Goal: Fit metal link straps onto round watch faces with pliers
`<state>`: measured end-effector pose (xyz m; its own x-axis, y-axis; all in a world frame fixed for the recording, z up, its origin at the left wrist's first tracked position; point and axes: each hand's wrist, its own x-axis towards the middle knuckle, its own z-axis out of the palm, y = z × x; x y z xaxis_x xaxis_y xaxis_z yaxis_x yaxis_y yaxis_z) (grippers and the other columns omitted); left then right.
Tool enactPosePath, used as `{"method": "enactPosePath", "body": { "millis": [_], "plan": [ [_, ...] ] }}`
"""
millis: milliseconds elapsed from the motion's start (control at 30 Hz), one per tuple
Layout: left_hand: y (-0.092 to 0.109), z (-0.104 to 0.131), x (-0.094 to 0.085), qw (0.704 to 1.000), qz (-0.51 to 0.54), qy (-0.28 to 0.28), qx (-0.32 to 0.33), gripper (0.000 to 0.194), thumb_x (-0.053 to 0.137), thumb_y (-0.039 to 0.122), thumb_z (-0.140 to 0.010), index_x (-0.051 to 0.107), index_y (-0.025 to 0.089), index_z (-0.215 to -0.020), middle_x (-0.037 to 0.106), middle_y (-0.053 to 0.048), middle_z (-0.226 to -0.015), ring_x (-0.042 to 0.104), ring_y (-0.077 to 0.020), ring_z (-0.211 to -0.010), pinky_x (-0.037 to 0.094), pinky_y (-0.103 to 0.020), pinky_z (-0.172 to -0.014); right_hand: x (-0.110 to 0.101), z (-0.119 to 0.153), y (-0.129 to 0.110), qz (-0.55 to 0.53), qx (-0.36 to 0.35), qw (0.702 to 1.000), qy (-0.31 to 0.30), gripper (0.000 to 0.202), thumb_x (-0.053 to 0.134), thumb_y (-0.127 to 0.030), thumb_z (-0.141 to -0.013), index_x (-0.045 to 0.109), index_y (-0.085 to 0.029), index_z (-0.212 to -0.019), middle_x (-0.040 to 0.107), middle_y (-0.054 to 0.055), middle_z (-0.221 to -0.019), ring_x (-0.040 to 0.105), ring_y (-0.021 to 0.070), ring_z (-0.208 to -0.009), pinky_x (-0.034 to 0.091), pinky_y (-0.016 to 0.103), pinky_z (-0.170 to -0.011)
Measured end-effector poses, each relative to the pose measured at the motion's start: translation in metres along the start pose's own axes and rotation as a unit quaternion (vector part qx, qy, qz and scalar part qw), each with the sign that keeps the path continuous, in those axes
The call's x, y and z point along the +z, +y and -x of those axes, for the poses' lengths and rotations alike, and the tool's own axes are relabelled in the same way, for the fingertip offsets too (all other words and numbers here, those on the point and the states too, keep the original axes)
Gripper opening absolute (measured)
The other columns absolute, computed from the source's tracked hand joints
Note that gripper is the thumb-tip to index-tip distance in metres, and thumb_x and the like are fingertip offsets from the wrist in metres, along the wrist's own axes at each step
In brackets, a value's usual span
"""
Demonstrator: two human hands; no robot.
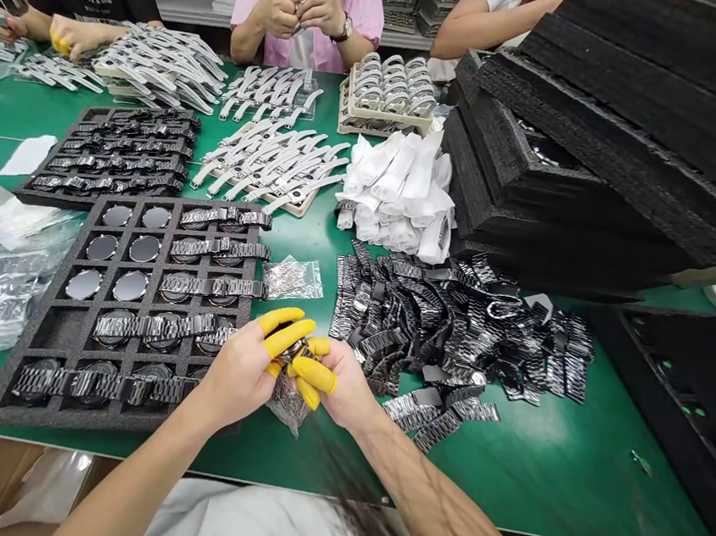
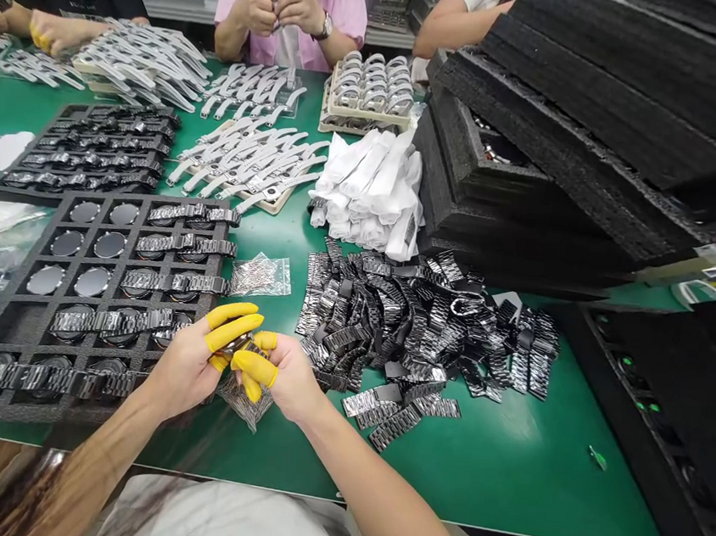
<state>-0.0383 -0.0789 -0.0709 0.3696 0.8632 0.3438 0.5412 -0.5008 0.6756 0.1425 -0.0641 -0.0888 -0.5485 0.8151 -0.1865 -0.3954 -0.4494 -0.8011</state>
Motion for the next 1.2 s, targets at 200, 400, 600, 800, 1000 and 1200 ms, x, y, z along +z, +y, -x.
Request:
{"method": "enactPosePath", "body": {
  "millis": [200, 400, 600, 800, 1000, 1200],
  "plan": [
    [0.005, -0.002, -0.003, 1.000, -0.014, -0.008, 0.007, 0.066, 0.047, 0.005, -0.096, 0.049, 0.029, -0.157, 0.053, -0.014, -0.144, 0.056, -0.0286, -0.133, 0.053, -0.049, -0.112, 0.005, -0.001, 0.005, -0.031, -0.029, 0.997, 0.061, 0.048, 0.085, -0.063, -0.080, 0.066, -0.020, -0.077, 0.063, -0.002, -0.052, 0.052, 0.0115, -0.044, 0.043, 0.025, -0.050],
    [0.013, -0.004, -0.010, 0.997, 0.064, -0.040, 0.001, 0.055, 0.050, 0.021, -0.102, 0.046, 0.030, -0.156, 0.046, -0.014, -0.142, 0.054, -0.0302, -0.130, 0.050, -0.051, -0.113, 0.009, 0.001, 0.008, -0.030, -0.029, 0.997, 0.070, 0.045, 0.086, -0.061, -0.081, 0.065, -0.020, -0.078, 0.059, -0.005, -0.051, 0.043, 0.0089, -0.042, 0.037, 0.024, -0.047],
    [0.016, -0.007, -0.010, 0.995, 0.087, -0.043, -0.005, 0.047, 0.050, 0.020, -0.102, 0.053, 0.029, -0.147, 0.050, -0.011, -0.132, 0.056, -0.0276, -0.121, 0.051, -0.048, -0.108, 0.008, 0.002, 0.011, -0.024, -0.020, 0.998, 0.056, 0.044, 0.086, -0.060, -0.080, 0.069, -0.020, -0.083, 0.064, -0.002, -0.058, 0.048, 0.0101, -0.045, 0.038, 0.023, -0.047],
    [0.015, -0.007, -0.013, 0.991, 0.125, -0.052, -0.003, 0.045, 0.046, 0.027, -0.105, 0.051, 0.028, -0.150, 0.049, -0.011, -0.132, 0.055, -0.0281, -0.121, 0.052, -0.047, -0.106, 0.009, 0.002, 0.009, -0.039, -0.021, 0.998, 0.046, 0.045, 0.086, -0.060, -0.080, 0.067, -0.019, -0.081, 0.064, -0.003, -0.057, 0.044, 0.0080, -0.041, 0.034, 0.023, -0.045],
    [0.012, -0.003, -0.007, 0.993, 0.110, -0.048, -0.005, 0.049, 0.044, 0.026, -0.105, 0.049, 0.029, -0.154, 0.050, -0.012, -0.130, 0.053, -0.0302, -0.124, 0.050, -0.052, -0.110, 0.012, 0.003, 0.006, -0.073, -0.026, 0.996, 0.041, 0.047, 0.087, -0.060, -0.079, 0.065, -0.019, -0.080, 0.056, -0.007, -0.052, 0.041, 0.0064, -0.039, 0.029, 0.021, -0.043],
    [0.010, -0.002, -0.008, 0.979, 0.193, -0.046, -0.047, 0.044, 0.049, 0.039, -0.106, 0.060, 0.026, -0.147, 0.055, -0.013, -0.130, 0.057, -0.0302, -0.120, 0.052, -0.050, -0.107, 0.009, 0.004, 0.009, -0.084, -0.026, 0.996, 0.011, 0.046, 0.086, -0.059, -0.083, 0.065, -0.018, -0.082, 0.057, -0.007, -0.052, 0.042, 0.0060, -0.039, 0.033, 0.020, -0.044]
  ]
}}
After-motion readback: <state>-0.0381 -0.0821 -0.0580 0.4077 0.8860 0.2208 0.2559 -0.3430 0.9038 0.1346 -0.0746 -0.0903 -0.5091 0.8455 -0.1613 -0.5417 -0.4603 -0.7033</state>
